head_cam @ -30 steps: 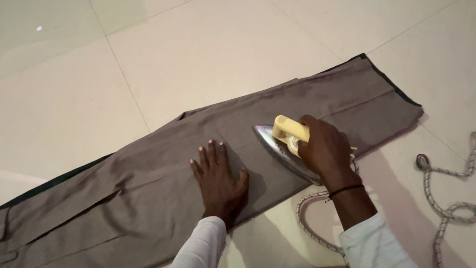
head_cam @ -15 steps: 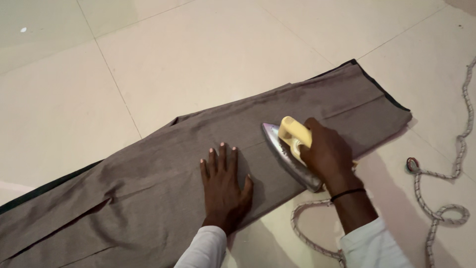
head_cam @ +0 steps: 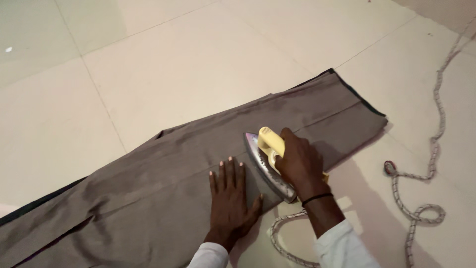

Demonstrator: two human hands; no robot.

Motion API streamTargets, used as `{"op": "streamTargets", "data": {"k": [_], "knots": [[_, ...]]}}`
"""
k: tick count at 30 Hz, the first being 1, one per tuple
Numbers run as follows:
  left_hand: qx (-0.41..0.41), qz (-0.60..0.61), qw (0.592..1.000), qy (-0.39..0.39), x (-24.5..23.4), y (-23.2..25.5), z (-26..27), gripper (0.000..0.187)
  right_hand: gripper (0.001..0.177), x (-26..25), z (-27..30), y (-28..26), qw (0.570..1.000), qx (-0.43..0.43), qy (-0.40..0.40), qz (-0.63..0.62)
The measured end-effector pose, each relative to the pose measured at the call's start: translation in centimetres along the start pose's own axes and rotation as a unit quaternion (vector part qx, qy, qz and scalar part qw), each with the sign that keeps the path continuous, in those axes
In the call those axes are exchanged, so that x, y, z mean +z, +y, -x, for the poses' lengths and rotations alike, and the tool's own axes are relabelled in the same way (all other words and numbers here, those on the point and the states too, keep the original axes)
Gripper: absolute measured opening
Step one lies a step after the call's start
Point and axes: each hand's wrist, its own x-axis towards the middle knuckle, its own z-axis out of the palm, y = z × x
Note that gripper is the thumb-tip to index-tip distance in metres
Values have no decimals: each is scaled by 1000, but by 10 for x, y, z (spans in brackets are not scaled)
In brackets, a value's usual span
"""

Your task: The person irons a pair of grey trousers laid flat on the floor, then switches to ironing a pair of black trousers. They use a handheld iron and smooth the fabric with their hands.

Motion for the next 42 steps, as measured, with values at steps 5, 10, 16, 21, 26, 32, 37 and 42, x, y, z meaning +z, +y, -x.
{"op": "streamTargets", "data": {"k": [5,10,16,21,26,32,37,42], "knots": [[16,2,999,-36,5,13,-6,93,34,1,-5,7,999,11,33,-23],[35,3,997,-65,-4,24,-7,94,34,-2,-12,14,998,49,43,-26],[42,16,995,-94,-9,34,-7,90,36,-4,-21,29,997,43,63,-19],[54,10,992,-116,-4,45,-16,87,35,-10,-41,44,997,47,60,-21],[60,25,989,-134,-1,53,-29,83,34,-12,-69,56,996,51,72,-20],[39,0,984,-172,-3,67,-42,83,39,-21,-98,66,997,66,28,-8],[52,4,984,-170,2,61,-44,84,42,-28,-77,80,999,28,32,-7],[93,5,992,-86,23,53,-33,78,47,-28,-54,99,997,58,54,-22]]}}
